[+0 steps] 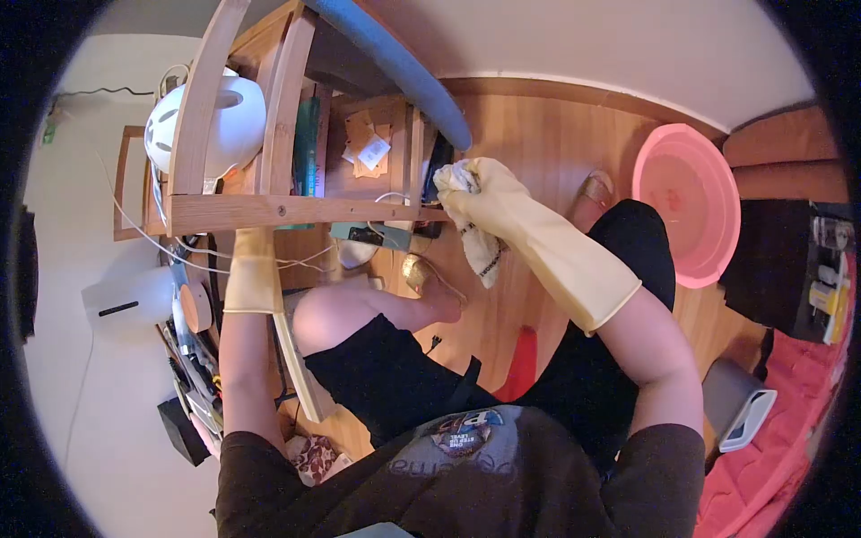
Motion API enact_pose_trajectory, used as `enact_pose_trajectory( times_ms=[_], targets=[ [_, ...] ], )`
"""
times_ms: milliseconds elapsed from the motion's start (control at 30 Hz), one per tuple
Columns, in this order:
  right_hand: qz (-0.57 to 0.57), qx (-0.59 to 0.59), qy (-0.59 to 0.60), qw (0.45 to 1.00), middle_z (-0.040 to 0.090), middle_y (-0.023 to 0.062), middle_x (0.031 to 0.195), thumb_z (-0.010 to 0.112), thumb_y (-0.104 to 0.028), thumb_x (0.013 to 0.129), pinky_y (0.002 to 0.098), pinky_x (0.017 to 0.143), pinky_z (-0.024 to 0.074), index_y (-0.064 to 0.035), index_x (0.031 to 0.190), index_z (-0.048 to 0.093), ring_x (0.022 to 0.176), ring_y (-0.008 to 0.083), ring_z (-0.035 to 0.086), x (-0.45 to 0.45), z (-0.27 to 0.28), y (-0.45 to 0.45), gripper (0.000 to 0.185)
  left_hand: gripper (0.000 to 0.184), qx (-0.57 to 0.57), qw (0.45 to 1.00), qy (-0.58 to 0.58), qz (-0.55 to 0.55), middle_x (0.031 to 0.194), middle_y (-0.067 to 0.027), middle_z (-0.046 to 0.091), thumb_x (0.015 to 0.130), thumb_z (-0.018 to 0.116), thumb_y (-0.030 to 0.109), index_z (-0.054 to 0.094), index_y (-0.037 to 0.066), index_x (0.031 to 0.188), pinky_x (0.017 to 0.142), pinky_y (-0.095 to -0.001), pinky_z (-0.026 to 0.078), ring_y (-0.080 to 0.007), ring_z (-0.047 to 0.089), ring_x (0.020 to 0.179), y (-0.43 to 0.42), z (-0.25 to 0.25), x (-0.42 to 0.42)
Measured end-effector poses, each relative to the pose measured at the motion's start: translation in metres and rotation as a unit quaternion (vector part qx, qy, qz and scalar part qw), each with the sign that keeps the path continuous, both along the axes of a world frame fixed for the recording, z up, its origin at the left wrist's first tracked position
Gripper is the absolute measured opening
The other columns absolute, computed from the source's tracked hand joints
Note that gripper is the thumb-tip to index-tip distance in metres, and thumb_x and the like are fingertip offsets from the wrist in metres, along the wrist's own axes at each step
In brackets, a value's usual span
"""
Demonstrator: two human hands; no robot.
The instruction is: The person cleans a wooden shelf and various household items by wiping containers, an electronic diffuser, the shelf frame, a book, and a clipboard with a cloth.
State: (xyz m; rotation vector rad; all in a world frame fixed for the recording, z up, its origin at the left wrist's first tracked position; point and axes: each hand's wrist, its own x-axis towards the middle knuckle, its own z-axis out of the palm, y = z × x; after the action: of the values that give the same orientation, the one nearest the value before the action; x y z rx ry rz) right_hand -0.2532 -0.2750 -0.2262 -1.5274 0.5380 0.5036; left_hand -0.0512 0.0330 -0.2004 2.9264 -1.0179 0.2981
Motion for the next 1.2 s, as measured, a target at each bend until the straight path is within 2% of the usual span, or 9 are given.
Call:
enact_pose_trajectory(
  times_ms=[233, 300, 400, 500, 833, 900, 1033, 1100, 1200],
  targets=[
    [0.002, -0.002, -0.006, 1.0, 0.067, 0.007, 0.103, 0.079, -0.025, 0.088, 0.0335, 0.075, 0.0531, -0.0028, 0.135, 0.053, 0.09, 0.0139, 0.063, -0.002, 0.007, 0.001, 0.058, 0.04, -0.081, 0.996, 0.016, -0.031, 0.089, -0.0233, 0.075, 0.101, 0.055, 0.036, 0.078, 0.004, 0.096, 0.081, -0.041, 0.058, -0.0347, 0.075, 0.085, -0.028, -0.059, 0.016],
    [-0.044, 0.009, -0.037, 0.998, 0.07, 0.0067, 0.085, 0.072, -0.012, 0.086, 0.0345, 0.07, 0.0548, -0.0025, 0.11, 0.067, 0.075, 0.0157, 0.066, -0.003, 0.005, 0.001, 0.027, 0.045, -0.154, 0.986, 0.059, -0.011, 0.086, -0.0233, 0.074, 0.101, 0.055, 0.042, 0.079, 0.004, 0.093, 0.08, -0.0421, 0.058, -0.0351, 0.075, 0.083, -0.037, -0.061, 0.017],
    [-0.034, 0.014, -0.023, 0.999, 0.069, 0.0065, 0.085, 0.072, -0.012, 0.086, 0.0339, 0.068, 0.054, -0.0028, 0.111, 0.067, 0.072, 0.0148, 0.065, -0.002, 0.016, -0.004, 0.027, 0.066, 0.14, 0.91, 0.336, 0.197, 0.091, -0.0246, 0.074, 0.095, 0.053, 0.064, 0.08, 0.004, 0.089, 0.085, -0.0473, 0.056, -0.0406, 0.074, 0.091, -0.054, -0.044, 0.003],
    [0.013, 0.02, 0.034, 0.999, 0.067, 0.0093, 0.109, 0.081, -0.029, 0.087, 0.0342, 0.076, 0.0545, -0.0039, 0.136, 0.054, 0.092, 0.0154, 0.065, 0.002, 0.021, -0.011, 0.061, 0.08, 0.174, 0.911, 0.297, 0.228, 0.1, -0.0256, 0.075, 0.094, 0.043, 0.075, 0.08, 0.003, 0.098, 0.092, -0.0478, 0.054, -0.0404, 0.073, 0.103, -0.072, -0.052, -0.003],
    [0.006, -0.006, 0.021, 1.0, 0.067, 0.009, 0.109, 0.08, -0.027, 0.087, 0.0337, 0.077, 0.055, -0.0039, 0.136, 0.054, 0.092, 0.016, 0.066, -0.001, 0.012, -0.018, 0.061, 0.107, 0.206, 0.893, 0.237, 0.323, 0.125, -0.0212, 0.072, 0.082, 0.038, 0.094, 0.075, 0.002, 0.122, 0.105, -0.0436, 0.05, -0.0379, 0.066, 0.126, -0.125, -0.074, 0.008],
    [-0.01, 0.025, 0.037, 0.999, 0.068, 0.0094, 0.111, 0.08, -0.026, 0.087, 0.0338, 0.079, 0.0553, -0.0034, 0.137, 0.053, 0.095, 0.0161, 0.066, -0.002, 0.013, -0.019, 0.061, 0.082, 0.213, 0.872, 0.3, 0.324, 0.083, -0.0063, 0.078, 0.086, 0.048, 0.088, 0.078, 0.013, 0.07, 0.08, -0.0387, 0.056, -0.0284, 0.077, 0.093, -0.138, -0.049, 0.003],
    [-0.001, -0.004, 0.021, 1.0, 0.067, 0.0086, 0.11, 0.08, -0.026, 0.088, 0.0338, 0.079, 0.055, -0.0038, 0.138, 0.053, 0.095, 0.0157, 0.065, -0.002, 0.008, -0.021, 0.061, 0.07, 0.167, 0.824, 0.386, 0.379, 0.076, -0.0078, 0.074, 0.086, 0.063, 0.078, 0.075, 0.011, 0.07, 0.082, -0.0377, 0.057, -0.0272, 0.076, 0.087, -0.133, -0.031, 0.007],
    [-0.04, -0.018, -0.02, 0.999, 0.071, 0.0076, 0.092, 0.074, -0.016, 0.089, 0.0336, 0.073, 0.0556, -0.0022, 0.115, 0.067, 0.079, 0.0148, 0.068, -0.004, 0.004, -0.019, 0.031, 0.089, 0.094, 0.794, 0.497, 0.337, 0.136, -0.0189, 0.067, 0.081, 0.071, 0.073, 0.067, 0.0, 0.13, 0.1, -0.0413, 0.053, -0.0311, 0.066, 0.127, -0.127, -0.019, 0.004],
    [-0.037, 0.018, -0.001, 0.999, 0.071, 0.0073, 0.092, 0.075, -0.015, 0.088, 0.0324, 0.072, 0.0552, -0.0024, 0.115, 0.067, 0.079, 0.0142, 0.068, -0.003, 0.015, -0.022, 0.031, 0.073, 0.23, 0.931, 0.211, 0.191, 0.127, -0.0204, 0.071, 0.086, 0.07, 0.064, 0.068, 0.007, 0.13, 0.098, -0.0448, 0.054, -0.0354, 0.067, 0.121, -0.067, -0.117, 0.055]
  ],
)
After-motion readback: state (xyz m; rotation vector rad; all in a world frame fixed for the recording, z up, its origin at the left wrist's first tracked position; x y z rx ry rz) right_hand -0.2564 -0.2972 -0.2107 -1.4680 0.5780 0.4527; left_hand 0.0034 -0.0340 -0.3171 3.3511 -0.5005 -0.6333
